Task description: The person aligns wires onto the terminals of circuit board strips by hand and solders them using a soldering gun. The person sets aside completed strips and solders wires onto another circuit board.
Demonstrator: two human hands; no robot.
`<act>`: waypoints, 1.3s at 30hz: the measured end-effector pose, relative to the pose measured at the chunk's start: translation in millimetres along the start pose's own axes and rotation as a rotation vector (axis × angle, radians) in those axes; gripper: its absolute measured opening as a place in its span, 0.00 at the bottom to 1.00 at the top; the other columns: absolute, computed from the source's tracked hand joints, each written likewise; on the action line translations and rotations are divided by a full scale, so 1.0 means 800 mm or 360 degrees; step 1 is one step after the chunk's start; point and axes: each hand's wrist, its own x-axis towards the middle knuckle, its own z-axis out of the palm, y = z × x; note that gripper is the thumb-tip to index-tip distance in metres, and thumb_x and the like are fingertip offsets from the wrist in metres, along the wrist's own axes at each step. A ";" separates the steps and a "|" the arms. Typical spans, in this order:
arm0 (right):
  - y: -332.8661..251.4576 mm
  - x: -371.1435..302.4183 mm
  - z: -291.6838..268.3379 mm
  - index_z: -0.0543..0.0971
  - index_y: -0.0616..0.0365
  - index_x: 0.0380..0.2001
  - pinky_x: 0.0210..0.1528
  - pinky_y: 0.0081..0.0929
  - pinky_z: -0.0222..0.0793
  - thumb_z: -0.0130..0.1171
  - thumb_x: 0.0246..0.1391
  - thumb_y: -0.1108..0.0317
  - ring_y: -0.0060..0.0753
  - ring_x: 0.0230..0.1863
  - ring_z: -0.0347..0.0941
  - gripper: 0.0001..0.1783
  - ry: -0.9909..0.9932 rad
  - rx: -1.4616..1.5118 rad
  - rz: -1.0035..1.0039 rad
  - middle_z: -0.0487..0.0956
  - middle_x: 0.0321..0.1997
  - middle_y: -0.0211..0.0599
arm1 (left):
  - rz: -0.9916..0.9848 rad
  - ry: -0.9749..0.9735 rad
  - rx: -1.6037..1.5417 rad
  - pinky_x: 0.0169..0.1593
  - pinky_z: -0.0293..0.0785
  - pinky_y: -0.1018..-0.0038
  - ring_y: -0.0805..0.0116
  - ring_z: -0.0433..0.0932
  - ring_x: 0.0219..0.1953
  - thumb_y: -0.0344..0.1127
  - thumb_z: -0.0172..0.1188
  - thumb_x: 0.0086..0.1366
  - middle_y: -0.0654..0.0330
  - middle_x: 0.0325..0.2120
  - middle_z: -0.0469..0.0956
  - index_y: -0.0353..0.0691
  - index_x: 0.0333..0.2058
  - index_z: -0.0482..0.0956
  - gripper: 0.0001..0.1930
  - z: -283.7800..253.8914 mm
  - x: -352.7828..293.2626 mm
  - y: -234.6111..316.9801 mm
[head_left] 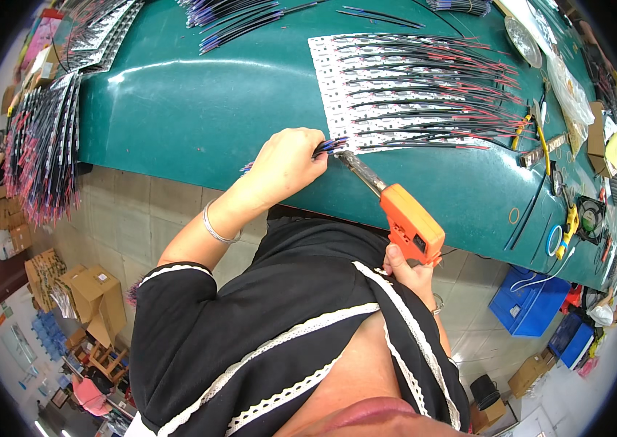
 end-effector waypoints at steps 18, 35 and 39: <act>-0.004 0.001 -0.010 0.70 0.64 0.32 0.18 0.16 0.63 0.54 0.51 0.69 0.18 0.16 0.65 0.09 -0.0034 0.0213 -0.0107 0.69 0.18 0.30 | 0.0016 -0.0268 -0.0111 0.29 0.65 0.64 0.48 0.71 0.24 0.33 0.53 0.55 0.44 0.19 0.71 0.30 0.24 0.70 0.09 -0.022 0.011 -0.003; -0.009 0.014 -0.003 0.69 0.67 0.40 0.18 0.15 0.62 0.55 0.50 0.71 0.17 0.16 0.64 0.15 -0.0018 0.0167 -0.0116 0.71 0.21 0.31 | -0.0140 -0.0105 -0.0256 0.25 0.62 0.72 0.67 0.63 0.17 0.33 0.57 0.54 0.53 0.15 0.69 0.31 0.29 0.70 0.10 -0.040 0.020 -0.024; -0.009 0.017 0.000 0.69 0.68 0.40 0.17 0.16 0.62 0.56 0.49 0.72 0.17 0.16 0.64 0.15 -0.0013 0.0195 -0.0112 0.72 0.22 0.32 | -0.0137 0.0004 -0.0342 0.22 0.59 0.72 0.71 0.60 0.17 0.32 0.58 0.52 0.53 0.14 0.66 0.31 0.29 0.70 0.10 -0.029 0.019 -0.035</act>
